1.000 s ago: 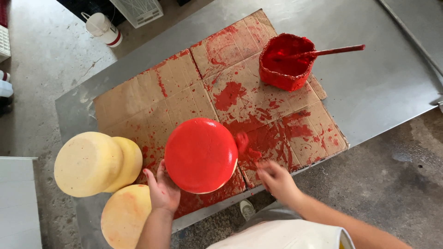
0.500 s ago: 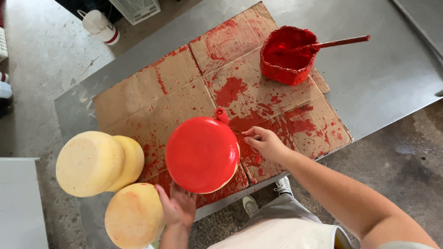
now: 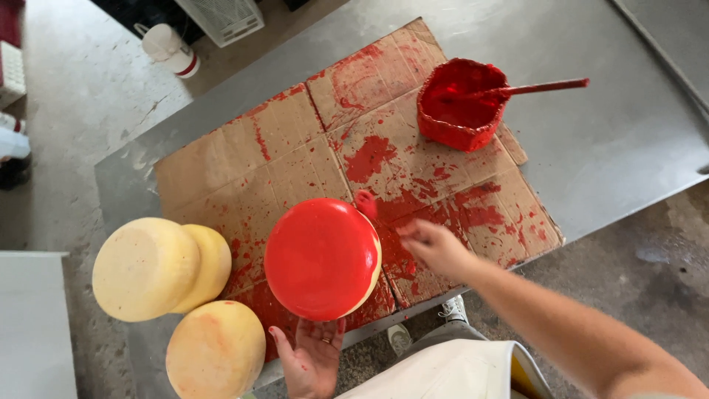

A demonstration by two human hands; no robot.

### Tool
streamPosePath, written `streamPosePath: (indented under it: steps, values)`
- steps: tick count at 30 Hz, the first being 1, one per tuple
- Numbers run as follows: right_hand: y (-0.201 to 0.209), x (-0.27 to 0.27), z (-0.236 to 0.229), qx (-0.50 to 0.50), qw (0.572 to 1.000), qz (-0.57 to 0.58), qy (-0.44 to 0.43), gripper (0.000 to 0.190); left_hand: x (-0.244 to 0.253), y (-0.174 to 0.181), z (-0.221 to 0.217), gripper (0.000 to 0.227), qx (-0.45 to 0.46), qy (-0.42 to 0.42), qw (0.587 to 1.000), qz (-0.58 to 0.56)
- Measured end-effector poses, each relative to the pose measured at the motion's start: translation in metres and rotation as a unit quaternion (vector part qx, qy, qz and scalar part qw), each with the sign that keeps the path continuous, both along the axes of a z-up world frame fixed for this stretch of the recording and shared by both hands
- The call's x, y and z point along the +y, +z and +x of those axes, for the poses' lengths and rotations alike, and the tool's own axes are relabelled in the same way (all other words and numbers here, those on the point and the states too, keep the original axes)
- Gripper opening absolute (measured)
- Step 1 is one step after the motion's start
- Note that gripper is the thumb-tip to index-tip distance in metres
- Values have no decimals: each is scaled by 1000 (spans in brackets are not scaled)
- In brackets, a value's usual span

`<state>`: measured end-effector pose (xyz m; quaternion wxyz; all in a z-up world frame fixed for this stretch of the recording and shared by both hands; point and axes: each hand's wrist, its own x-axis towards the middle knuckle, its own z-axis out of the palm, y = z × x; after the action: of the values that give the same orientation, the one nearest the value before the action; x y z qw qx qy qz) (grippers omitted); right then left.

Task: Applying a red protective coating to cheese wheels using a roller on a cardboard-covered workstation.

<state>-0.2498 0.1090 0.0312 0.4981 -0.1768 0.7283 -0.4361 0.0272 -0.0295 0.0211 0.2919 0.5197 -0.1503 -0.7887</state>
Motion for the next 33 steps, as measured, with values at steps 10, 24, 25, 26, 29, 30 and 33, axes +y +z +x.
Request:
streamPosePath:
  steps: [10,24,25,26,29,30,33]
  values:
    - [-38,16,-36,209,956,-168,120,35,9,6,-7,86,-16,42,998,44]
    - [-8,-2,-24,13,997,-45,66,25,16,-23,0,75,3,83,996,10]
    - [-13,14,-22,21,996,-47,72,25,17,-34,5,74,19,82,996,3]
    - [-34,31,-16,23,996,-46,76,25,22,-23,-7,74,21,86,996,3]
    - [-72,65,-4,-71,990,-120,36,20,26,-4,-19,79,-22,104,994,14]
    - [-71,69,-8,-101,990,-97,14,21,24,-14,-14,77,-8,106,994,10]
    - [-78,75,-19,-153,985,-77,-2,26,35,8,-23,76,-20,117,993,11]
